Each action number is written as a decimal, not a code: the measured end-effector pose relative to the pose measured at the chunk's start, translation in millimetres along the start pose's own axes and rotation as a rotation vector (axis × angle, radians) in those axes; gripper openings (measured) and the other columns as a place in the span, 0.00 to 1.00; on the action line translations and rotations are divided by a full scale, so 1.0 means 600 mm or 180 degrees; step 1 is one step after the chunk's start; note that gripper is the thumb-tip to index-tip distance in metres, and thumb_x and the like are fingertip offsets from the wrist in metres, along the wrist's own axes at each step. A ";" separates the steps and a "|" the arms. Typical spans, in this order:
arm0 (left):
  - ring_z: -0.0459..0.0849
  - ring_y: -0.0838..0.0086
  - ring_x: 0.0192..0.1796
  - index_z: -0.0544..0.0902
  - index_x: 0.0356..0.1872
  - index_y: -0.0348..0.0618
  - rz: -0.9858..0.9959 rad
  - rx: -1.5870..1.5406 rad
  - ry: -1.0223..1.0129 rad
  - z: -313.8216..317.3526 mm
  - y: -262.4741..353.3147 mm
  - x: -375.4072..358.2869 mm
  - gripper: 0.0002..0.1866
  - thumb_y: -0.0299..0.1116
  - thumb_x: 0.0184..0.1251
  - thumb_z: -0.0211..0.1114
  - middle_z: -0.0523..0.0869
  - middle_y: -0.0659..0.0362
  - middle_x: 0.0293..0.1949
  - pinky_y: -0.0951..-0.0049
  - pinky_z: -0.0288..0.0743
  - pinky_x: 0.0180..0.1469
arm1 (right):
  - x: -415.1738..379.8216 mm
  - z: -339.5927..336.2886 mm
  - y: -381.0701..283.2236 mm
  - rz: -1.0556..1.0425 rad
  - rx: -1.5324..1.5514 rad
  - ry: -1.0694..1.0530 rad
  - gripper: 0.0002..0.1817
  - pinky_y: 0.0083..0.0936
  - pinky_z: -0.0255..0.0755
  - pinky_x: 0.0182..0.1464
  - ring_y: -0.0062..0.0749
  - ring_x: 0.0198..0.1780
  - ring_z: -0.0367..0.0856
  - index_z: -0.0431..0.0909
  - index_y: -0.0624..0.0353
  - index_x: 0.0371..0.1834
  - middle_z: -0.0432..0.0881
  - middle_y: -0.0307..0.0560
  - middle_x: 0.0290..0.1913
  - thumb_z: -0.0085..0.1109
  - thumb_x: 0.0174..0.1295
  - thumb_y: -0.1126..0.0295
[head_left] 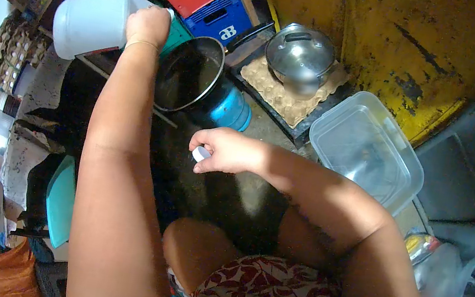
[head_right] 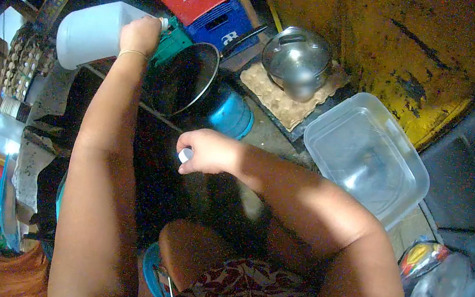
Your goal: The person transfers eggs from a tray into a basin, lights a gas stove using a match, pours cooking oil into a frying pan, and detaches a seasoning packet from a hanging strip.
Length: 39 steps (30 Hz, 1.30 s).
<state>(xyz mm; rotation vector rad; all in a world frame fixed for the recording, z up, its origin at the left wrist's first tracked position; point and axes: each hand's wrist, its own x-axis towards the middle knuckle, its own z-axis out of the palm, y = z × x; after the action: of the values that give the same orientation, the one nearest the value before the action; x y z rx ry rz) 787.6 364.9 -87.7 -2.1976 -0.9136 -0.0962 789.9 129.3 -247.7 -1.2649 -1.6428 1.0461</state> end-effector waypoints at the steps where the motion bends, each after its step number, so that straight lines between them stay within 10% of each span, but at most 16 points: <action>1: 0.88 0.56 0.47 0.87 0.39 0.43 -0.0001 0.0004 -0.0004 0.013 0.000 -0.001 0.15 0.32 0.68 0.50 0.87 0.50 0.45 0.58 0.82 0.47 | 0.003 0.002 0.004 -0.0068 -0.0043 0.0032 0.27 0.31 0.76 0.38 0.34 0.37 0.82 0.75 0.58 0.53 0.83 0.48 0.38 0.74 0.53 0.61; 11: 0.87 0.62 0.39 0.87 0.31 0.46 0.1479 0.0488 0.0231 0.114 0.028 -0.089 0.14 0.35 0.69 0.52 0.88 0.55 0.36 0.62 0.81 0.40 | 0.011 0.006 0.018 -0.0108 -0.0134 0.0067 0.26 0.33 0.76 0.42 0.38 0.41 0.82 0.76 0.59 0.52 0.84 0.50 0.40 0.73 0.53 0.60; 27: 0.86 0.63 0.45 0.87 0.35 0.46 0.1392 0.0650 -0.0052 0.076 -0.018 -0.121 0.13 0.36 0.69 0.53 0.88 0.56 0.41 0.63 0.80 0.43 | 0.020 0.005 0.022 0.0203 -0.0042 0.0288 0.27 0.35 0.76 0.46 0.40 0.45 0.83 0.77 0.58 0.52 0.84 0.50 0.42 0.74 0.48 0.67; 39: 0.88 0.59 0.43 0.88 0.32 0.47 0.1159 0.0153 -0.0167 0.075 0.046 -0.093 0.12 0.34 0.65 0.55 0.88 0.53 0.39 0.60 0.81 0.44 | 0.023 0.015 0.034 -0.0004 0.0455 0.0565 0.22 0.24 0.72 0.40 0.24 0.37 0.77 0.76 0.59 0.50 0.79 0.39 0.35 0.72 0.52 0.70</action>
<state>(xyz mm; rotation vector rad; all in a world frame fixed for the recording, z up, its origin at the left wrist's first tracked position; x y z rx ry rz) 754.8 349.4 -155.3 -2.2926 -0.5244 0.1560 785.3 145.0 -268.3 -1.2253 -1.4099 1.0017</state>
